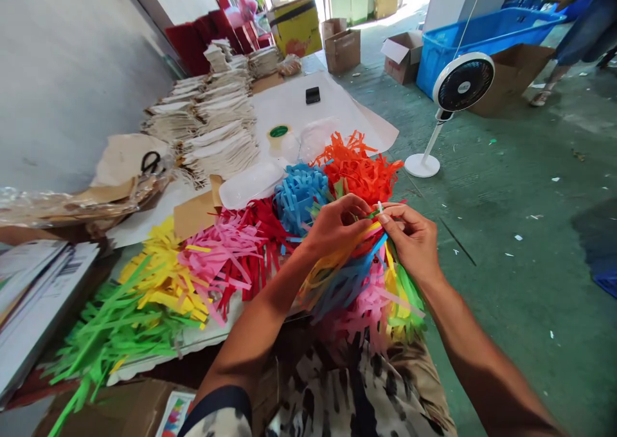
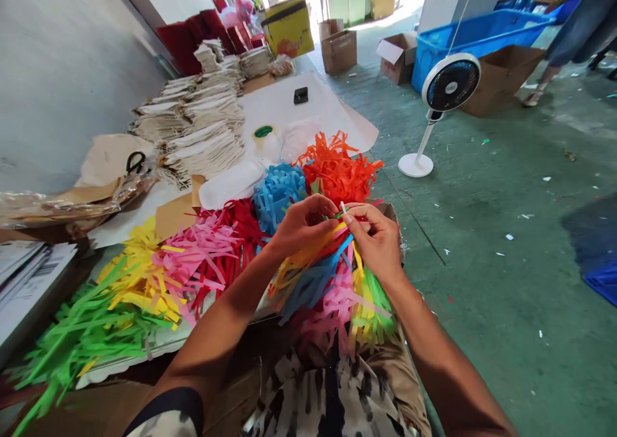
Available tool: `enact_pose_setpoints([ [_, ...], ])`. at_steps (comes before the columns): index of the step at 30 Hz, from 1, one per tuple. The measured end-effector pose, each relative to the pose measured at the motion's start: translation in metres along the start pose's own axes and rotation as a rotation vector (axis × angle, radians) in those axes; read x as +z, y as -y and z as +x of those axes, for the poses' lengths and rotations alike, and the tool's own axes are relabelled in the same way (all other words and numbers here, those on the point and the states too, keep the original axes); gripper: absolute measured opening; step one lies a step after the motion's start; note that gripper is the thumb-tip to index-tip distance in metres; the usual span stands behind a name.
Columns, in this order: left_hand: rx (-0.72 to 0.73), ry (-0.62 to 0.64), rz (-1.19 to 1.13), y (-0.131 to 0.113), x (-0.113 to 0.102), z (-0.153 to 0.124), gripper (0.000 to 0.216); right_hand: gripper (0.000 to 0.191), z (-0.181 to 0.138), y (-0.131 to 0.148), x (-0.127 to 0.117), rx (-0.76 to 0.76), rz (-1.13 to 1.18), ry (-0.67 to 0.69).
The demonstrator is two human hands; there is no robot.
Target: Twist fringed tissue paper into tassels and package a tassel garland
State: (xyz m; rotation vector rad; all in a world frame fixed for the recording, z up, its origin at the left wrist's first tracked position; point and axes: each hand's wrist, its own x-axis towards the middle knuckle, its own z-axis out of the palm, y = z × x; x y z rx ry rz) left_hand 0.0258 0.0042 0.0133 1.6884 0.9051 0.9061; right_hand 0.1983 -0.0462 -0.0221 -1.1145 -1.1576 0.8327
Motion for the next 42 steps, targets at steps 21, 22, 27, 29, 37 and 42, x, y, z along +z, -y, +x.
enact_pose_setpoints([
  [21, 0.013, -0.075, -0.019, 0.002, 0.006, 0.003, 0.022, 0.015, -0.001, -0.003, 0.001, -0.142, -0.077, 0.013],
  [22, 0.002, -0.068, -0.023, 0.0, 0.006, 0.002, 0.02, 0.014, -0.001, -0.004, 0.001, -0.148, -0.084, 0.015],
  [27, -0.058, -0.02, -0.063, -0.002, 0.007, 0.001, 0.02, 0.011, -0.001, -0.005, 0.0, -0.168, -0.112, 0.009],
  [29, -0.057, -0.013, -0.079, 0.001, 0.006, 0.001, 0.022, 0.011, -0.001, -0.005, 0.0, -0.167, -0.114, 0.009],
  [37, -0.08, -0.014, -0.171, 0.013, 0.002, 0.009, 0.033, 0.014, -0.004, -0.002, 0.001, -0.156, -0.149, 0.043],
  [42, -0.099, 0.002, -0.174, 0.014, 0.003, 0.016, 0.029, 0.017, -0.004, 0.0, -0.002, -0.148, -0.22, 0.093],
])
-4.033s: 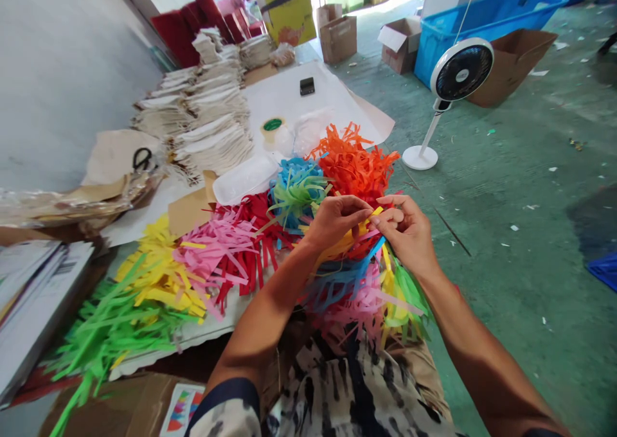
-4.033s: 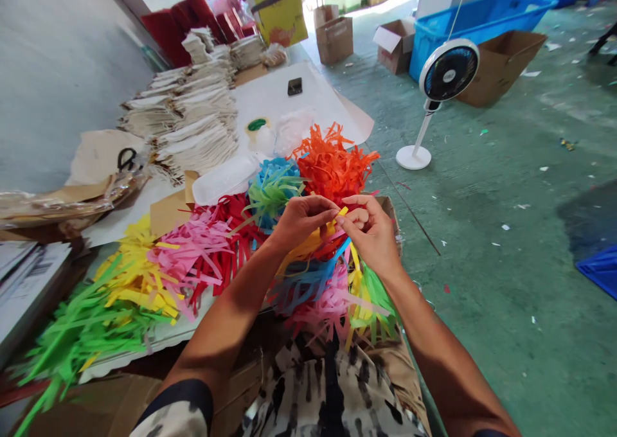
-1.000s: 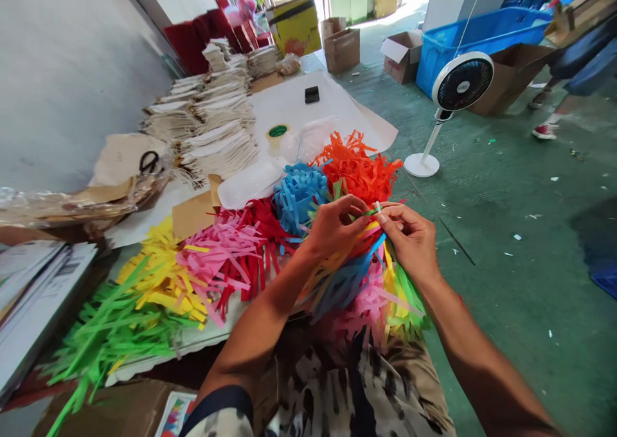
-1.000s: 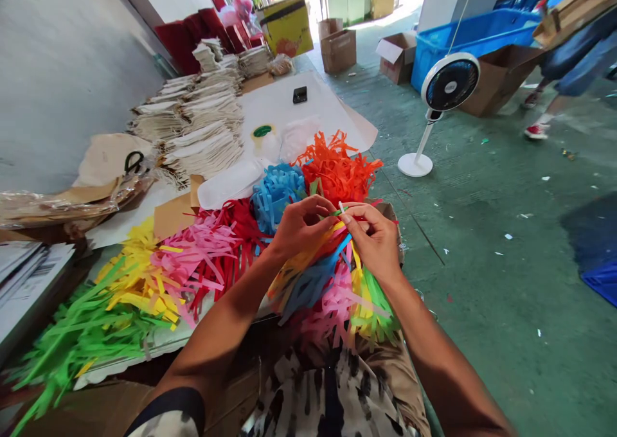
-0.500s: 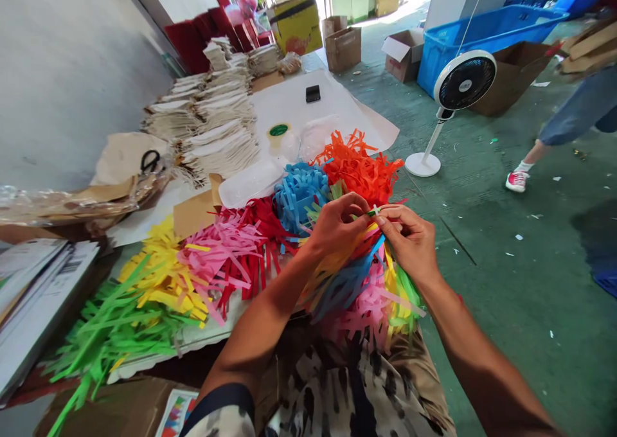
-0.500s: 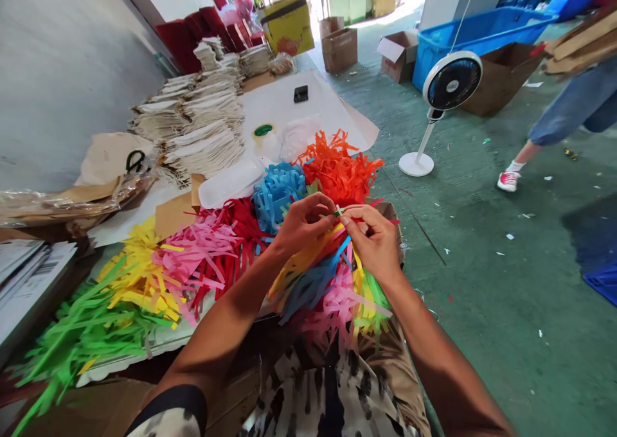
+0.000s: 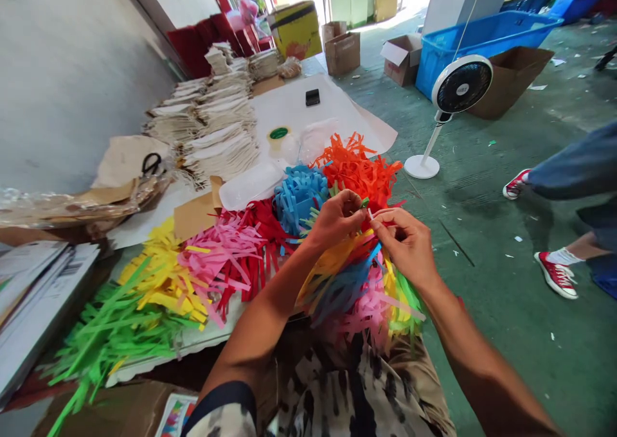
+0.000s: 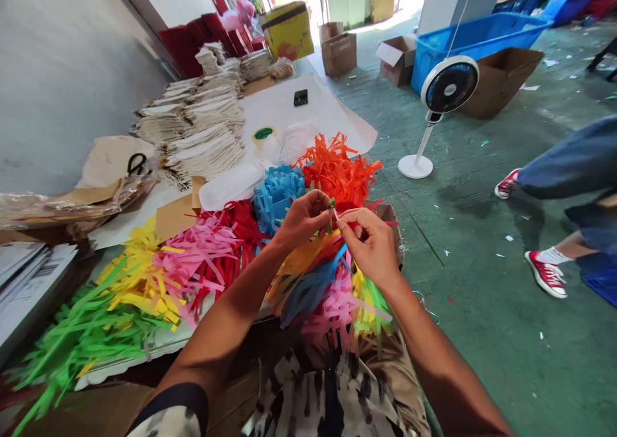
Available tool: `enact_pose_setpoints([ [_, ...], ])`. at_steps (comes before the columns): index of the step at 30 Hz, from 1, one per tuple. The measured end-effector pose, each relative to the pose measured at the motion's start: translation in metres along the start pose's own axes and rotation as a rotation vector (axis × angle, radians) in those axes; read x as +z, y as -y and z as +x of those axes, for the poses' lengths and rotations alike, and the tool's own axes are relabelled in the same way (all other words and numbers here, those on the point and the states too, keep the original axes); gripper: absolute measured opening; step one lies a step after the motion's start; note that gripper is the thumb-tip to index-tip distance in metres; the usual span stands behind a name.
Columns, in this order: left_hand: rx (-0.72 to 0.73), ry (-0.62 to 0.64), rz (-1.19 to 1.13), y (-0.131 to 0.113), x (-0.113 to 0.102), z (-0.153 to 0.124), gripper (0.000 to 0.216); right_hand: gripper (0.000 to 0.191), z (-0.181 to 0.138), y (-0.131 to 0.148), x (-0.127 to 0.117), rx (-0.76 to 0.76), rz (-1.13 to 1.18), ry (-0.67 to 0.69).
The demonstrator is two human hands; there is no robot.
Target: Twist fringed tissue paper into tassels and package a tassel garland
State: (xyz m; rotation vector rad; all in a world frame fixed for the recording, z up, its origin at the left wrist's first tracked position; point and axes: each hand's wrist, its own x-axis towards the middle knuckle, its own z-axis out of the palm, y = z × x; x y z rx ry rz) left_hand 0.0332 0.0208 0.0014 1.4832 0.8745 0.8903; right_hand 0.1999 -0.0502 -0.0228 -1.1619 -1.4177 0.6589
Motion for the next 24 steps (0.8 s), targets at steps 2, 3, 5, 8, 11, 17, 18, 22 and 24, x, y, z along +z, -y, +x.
enact_pose_setpoints([
  [2, 0.017, -0.002, 0.067, 0.0, 0.001, 0.001, 0.026, 0.016, 0.001, 0.0, -0.001, 0.022, -0.029, 0.022],
  [3, 0.032, -0.006, 0.111, -0.001, 0.001, 0.001, 0.025, 0.016, 0.002, -0.001, -0.002, 0.037, -0.044, 0.028],
  [5, 0.075, -0.014, 0.211, -0.002, 0.002, -0.001, 0.023, 0.018, 0.003, -0.001, -0.002, 0.07, -0.067, 0.035],
  [8, 0.142, -0.025, 0.387, -0.005, 0.002, -0.005, 0.019, 0.019, 0.005, -0.002, -0.003, 0.108, -0.083, 0.033],
  [11, 0.184, 0.01, 0.579, -0.012, 0.002, -0.01, 0.012, 0.021, 0.004, -0.002, -0.003, 0.13, -0.086, 0.023],
  [17, 0.185, 0.001, 0.607, -0.027, 0.001, -0.014, 0.015, 0.023, 0.001, -0.003, -0.006, 0.133, -0.069, -0.012],
  [18, 0.179, -0.01, 0.567, -0.027, 0.001, -0.014, 0.02, 0.023, 0.001, -0.002, -0.006, 0.132, -0.062, -0.014],
  [22, 0.19, -0.023, 0.485, -0.023, 0.003, -0.01, 0.027, 0.025, 0.002, 0.0, -0.006, 0.13, -0.053, -0.013],
  [24, 0.213, -0.039, 0.508, -0.021, 0.004, -0.01, 0.02, 0.027, 0.002, 0.002, -0.007, 0.132, -0.052, -0.011],
])
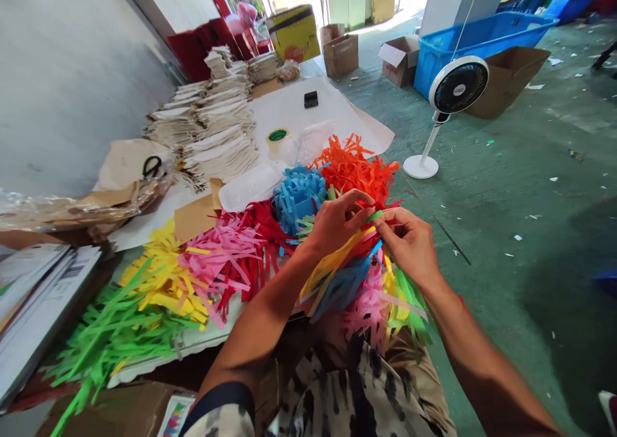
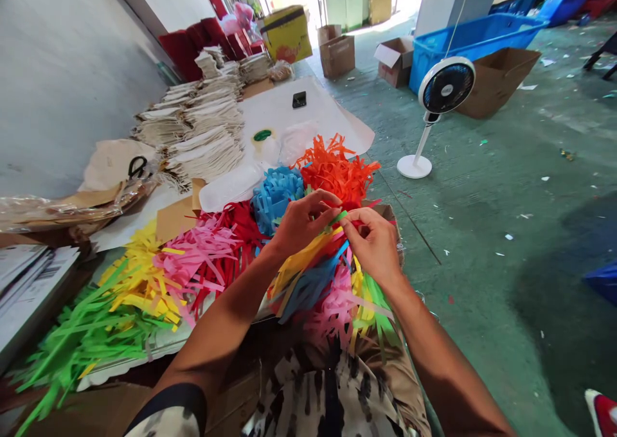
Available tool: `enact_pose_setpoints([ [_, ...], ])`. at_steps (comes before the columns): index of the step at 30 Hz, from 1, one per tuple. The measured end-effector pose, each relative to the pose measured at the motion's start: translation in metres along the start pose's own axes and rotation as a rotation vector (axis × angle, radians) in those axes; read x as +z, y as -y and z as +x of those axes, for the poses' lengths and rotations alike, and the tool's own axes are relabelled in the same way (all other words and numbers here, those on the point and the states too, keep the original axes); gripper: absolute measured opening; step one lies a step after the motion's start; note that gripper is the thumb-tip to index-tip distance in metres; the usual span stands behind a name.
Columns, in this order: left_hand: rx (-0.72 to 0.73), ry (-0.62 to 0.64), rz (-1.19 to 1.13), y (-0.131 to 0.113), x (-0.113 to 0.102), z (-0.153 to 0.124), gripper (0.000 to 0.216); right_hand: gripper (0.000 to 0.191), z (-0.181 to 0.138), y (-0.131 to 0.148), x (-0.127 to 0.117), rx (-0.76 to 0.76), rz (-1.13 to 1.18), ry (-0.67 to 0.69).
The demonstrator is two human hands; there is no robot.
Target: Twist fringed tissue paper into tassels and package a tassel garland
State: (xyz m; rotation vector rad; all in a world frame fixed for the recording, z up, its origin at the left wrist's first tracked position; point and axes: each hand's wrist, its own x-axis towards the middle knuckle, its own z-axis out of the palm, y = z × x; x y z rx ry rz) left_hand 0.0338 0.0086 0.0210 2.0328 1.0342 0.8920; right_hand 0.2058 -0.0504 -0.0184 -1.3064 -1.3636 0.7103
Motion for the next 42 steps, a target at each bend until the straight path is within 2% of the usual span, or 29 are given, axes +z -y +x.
enact_pose_setpoints([
  [6, 0.018, -0.012, 0.147, -0.011, 0.004, -0.001, 0.017, 0.023, -0.002, 0.005, -0.003, 0.058, 0.044, 0.008],
  [9, 0.014, -0.016, 0.141, -0.015, 0.007, -0.001, 0.014, 0.025, -0.003, 0.003, -0.002, 0.061, 0.066, 0.008],
  [13, -0.012, -0.005, -0.011, -0.012, 0.01, -0.004, 0.018, 0.027, -0.003, -0.002, -0.001, 0.06, 0.079, -0.018],
  [17, -0.059, 0.057, -0.277, -0.004, 0.01, -0.008, 0.015, 0.028, -0.004, -0.002, -0.002, 0.031, 0.055, -0.046],
  [22, -0.125, 0.079, -0.505, 0.006, 0.01, -0.008, 0.029, 0.025, -0.004, 0.001, -0.002, -0.036, 0.011, -0.075],
  [36, -0.058, 0.062, -0.475, 0.013, 0.008, -0.006, 0.039, 0.023, -0.003, 0.0, -0.001, -0.041, -0.026, -0.078],
  [42, -0.035, 0.038, -0.346, 0.012, 0.006, -0.006, 0.03, 0.023, -0.003, -0.004, 0.001, -0.022, -0.003, -0.074],
])
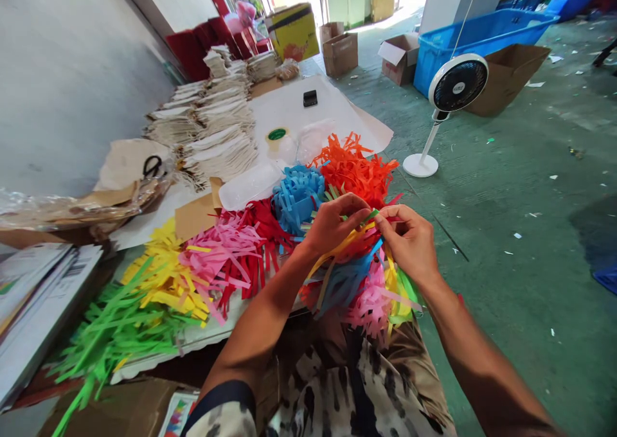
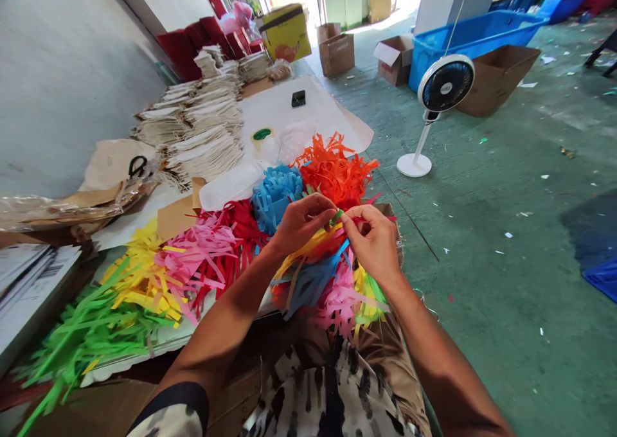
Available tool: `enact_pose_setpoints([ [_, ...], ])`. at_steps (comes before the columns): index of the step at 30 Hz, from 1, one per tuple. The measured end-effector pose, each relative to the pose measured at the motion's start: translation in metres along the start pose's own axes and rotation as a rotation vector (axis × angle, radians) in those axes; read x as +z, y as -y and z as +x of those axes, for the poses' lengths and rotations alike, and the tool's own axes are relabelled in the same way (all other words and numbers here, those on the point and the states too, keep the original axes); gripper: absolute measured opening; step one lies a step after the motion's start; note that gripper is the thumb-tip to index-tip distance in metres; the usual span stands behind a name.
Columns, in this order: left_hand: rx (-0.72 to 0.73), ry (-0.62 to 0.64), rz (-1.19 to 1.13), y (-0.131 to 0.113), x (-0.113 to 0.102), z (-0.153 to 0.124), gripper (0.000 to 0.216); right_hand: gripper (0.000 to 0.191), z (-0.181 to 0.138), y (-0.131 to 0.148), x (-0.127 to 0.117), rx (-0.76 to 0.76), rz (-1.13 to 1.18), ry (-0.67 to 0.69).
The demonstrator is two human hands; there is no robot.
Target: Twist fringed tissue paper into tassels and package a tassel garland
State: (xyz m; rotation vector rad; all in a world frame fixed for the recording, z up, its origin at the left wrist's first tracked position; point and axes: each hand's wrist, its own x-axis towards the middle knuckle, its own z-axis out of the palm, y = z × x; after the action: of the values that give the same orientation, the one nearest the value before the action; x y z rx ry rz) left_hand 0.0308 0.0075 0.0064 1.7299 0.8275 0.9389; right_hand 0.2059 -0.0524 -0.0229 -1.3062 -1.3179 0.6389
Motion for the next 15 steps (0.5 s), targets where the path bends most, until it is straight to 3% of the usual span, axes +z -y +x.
enact_pose_setpoints([
  [6, 0.134, -0.061, 0.138, -0.0102, 0.0027, 0.0019, 0.018, 0.024, -0.0013, 0.0028, -0.0004, 0.014, 0.036, -0.008],
  [15, 0.14, -0.091, 0.077, -0.0099, 0.0057, 0.0002, 0.024, 0.022, -0.0023, 0.0055, -0.0016, 0.017, 0.034, -0.024],
])
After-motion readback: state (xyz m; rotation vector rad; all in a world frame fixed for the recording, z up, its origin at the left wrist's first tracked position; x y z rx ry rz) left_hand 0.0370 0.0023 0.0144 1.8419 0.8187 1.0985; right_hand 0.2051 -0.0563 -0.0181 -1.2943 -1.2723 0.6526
